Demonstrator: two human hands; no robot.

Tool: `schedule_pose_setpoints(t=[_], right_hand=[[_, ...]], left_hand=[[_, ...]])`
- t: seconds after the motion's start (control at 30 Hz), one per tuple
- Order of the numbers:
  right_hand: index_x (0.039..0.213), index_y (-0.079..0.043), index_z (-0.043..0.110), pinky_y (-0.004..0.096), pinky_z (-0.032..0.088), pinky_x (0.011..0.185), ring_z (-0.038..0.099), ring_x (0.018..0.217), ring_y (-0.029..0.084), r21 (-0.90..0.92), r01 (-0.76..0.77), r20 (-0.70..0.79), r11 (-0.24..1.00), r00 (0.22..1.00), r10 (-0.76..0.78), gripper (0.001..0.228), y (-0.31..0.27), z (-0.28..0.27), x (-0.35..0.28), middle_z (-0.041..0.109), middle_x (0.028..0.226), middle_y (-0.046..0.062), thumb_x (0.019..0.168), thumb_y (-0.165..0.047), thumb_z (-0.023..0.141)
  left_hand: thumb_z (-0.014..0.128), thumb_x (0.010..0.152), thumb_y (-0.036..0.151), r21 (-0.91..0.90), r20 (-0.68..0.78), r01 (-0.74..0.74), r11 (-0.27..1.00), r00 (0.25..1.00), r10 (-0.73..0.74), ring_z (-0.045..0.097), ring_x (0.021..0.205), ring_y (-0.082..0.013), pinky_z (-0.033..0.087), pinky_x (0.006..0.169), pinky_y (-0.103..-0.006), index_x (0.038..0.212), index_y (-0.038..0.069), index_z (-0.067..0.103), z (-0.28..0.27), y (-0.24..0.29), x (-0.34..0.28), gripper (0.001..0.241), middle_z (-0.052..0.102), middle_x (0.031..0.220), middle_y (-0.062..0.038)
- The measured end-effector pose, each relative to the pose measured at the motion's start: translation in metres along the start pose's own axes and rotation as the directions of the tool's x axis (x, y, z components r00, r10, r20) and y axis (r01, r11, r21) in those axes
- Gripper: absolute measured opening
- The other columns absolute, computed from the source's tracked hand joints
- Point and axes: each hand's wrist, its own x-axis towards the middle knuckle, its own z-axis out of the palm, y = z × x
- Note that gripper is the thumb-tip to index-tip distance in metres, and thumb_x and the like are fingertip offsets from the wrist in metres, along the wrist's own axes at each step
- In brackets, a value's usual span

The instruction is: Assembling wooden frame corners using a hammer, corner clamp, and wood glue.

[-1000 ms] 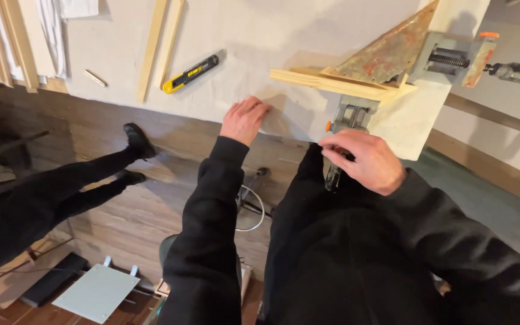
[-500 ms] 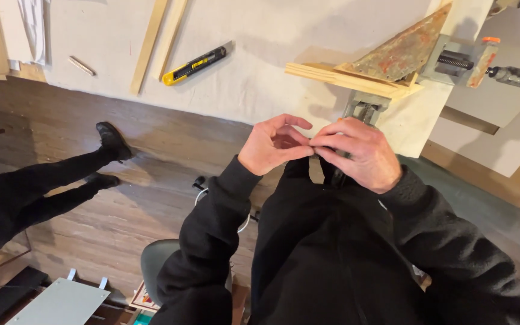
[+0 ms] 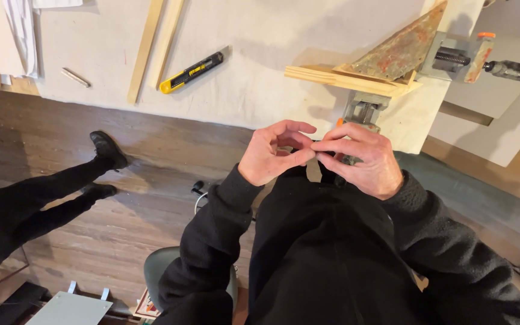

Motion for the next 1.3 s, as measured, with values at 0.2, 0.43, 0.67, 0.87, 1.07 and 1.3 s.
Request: schedule_pose_setpoints(t=[0.2,0.43,0.67,0.87,1.07,1.3], right_hand=[[0.107,-0.009,0.077,0.029,0.056,0.076,0.069,0.087,0.016,0.014,0.0,-0.013,1.0,1.0,0.0,0.027,-0.002,0.001,0.001,0.071,0.103,0.003,0.082,0.001,0.082],[0.106,-0.007,0.078,0.028,0.059,0.08,0.072,0.09,0.016,0.119,-0.043,0.032,0.992,0.999,0.039,0.025,0.0,0.0,-0.002,0.073,0.105,0.004,0.083,0.001,0.081],[0.105,-0.006,0.077,0.028,0.059,0.081,0.072,0.091,0.016,0.181,-0.055,0.014,0.982,0.998,0.054,0.024,0.002,0.004,-0.007,0.074,0.105,0.004,0.083,0.003,0.081],[0.106,-0.004,0.076,0.027,0.059,0.075,0.071,0.088,0.013,0.297,-0.151,0.041,0.943,0.988,0.146,0.023,0.007,0.006,-0.013,0.074,0.106,0.007,0.084,0.003,0.079],[0.106,-0.003,0.076,0.027,0.06,0.078,0.073,0.091,0.015,0.326,-0.123,0.103,0.937,0.99,0.094,0.024,0.014,-0.002,-0.015,0.076,0.108,0.008,0.083,0.001,0.081],[0.11,-0.006,0.073,0.031,0.062,0.076,0.076,0.089,0.021,0.027,0.169,0.32,0.985,0.932,-0.169,0.026,0.007,-0.023,0.004,0.076,0.103,0.006,0.085,-0.007,0.078]], left_hand=[[0.078,0.092,0.004,-0.164,-0.046,-0.012,0.986,0.999,0.004,0.069,0.092,-0.0098,0.057,0.085,-0.0268,0.13,-0.001,0.063,0.002,-0.013,-0.004,0.041,0.072,0.1,-0.004],[0.079,0.09,0.002,-0.231,-0.011,0.033,0.972,0.999,-0.037,0.068,0.087,-0.0102,0.058,0.083,-0.0269,0.129,-0.003,0.062,0.002,-0.009,-0.007,0.043,0.073,0.095,-0.004],[0.08,0.09,0.003,-0.3,0.001,0.034,0.953,0.999,-0.035,0.067,0.088,-0.0103,0.056,0.083,-0.0268,0.129,-0.003,0.061,0.005,-0.015,-0.011,0.043,0.072,0.095,-0.004],[0.081,0.09,0.006,-0.43,0.018,0.04,0.902,0.999,-0.035,0.069,0.091,-0.013,0.057,0.085,-0.0284,0.128,-0.004,0.061,0.007,-0.021,-0.012,0.044,0.072,0.098,-0.005],[0.08,0.092,0.006,-0.452,0.111,0.116,0.884,0.991,-0.074,0.071,0.089,-0.0159,0.058,0.085,-0.0309,0.126,-0.007,0.063,0.003,-0.025,-0.013,0.04,0.073,0.098,-0.008],[0.078,0.091,0.002,-0.378,0.218,0.184,0.907,0.97,-0.106,0.071,0.088,-0.0157,0.06,0.085,-0.0317,0.126,-0.006,0.062,-0.003,-0.027,-0.008,0.039,0.073,0.1,-0.009]])
